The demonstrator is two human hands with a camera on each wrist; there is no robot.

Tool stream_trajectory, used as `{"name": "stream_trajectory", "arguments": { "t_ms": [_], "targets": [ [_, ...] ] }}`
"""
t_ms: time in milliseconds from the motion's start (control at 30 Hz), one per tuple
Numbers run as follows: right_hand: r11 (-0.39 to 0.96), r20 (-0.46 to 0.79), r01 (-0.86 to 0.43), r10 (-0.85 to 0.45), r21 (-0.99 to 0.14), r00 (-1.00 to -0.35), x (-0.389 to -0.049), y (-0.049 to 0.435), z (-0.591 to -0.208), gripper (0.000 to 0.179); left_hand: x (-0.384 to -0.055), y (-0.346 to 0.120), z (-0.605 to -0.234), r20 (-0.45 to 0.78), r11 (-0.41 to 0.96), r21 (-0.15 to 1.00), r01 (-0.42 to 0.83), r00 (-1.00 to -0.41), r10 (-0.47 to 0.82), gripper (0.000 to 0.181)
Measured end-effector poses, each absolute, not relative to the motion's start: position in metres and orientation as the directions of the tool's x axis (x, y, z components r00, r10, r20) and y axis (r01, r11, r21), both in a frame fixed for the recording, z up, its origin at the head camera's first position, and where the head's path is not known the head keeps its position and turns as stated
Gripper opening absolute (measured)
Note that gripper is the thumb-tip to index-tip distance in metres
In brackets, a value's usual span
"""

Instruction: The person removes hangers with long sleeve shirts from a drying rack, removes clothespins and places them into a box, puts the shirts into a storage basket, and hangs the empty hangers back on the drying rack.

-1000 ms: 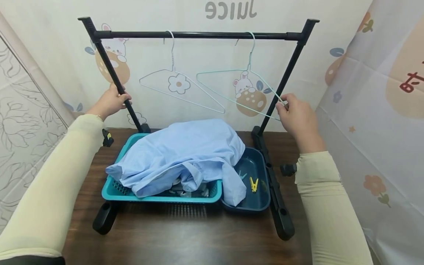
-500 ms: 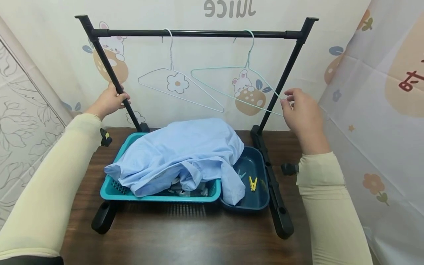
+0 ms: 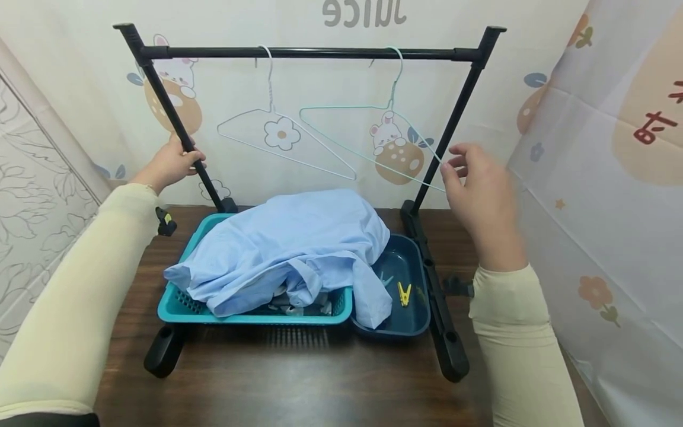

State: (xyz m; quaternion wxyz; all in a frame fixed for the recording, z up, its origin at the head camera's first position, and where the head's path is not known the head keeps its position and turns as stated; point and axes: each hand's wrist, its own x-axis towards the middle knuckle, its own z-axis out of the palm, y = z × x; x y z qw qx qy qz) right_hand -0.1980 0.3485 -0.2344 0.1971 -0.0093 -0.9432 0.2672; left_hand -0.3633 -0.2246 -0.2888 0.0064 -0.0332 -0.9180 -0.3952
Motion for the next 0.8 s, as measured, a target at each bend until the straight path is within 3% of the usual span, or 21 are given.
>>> {"name": "stream_trajectory", "arguments": {
  "t_ms": [300, 533, 800],
  "targets": [
    [0.82, 0.489, -0.197, 0.112, -0.537, -0.865, -0.176, 0.32, -0.253, 0.047, -0.363, -0.227, -0.289, 0.035, 0.675, 0.735, 0.068, -0.997, 0.063, 0.049],
    [0.757, 0.464, -0.245, 0.086, -0.605, -0.882, -0.159, 0.301, -0.274, 0.045, -0.359, -0.226, -0.288, 0.021, 0.63, 0.774, 0.066, -0.997, 0.078, 0.047],
    [0.645, 0.351, -0.242, 0.043, -0.725, -0.936, -0.146, 0.289, -0.292, 0.046, -0.359, -0.226, -0.29, 0.03, 0.616, 0.785, 0.071, -0.997, 0.077, 0.047]
  ]
}}
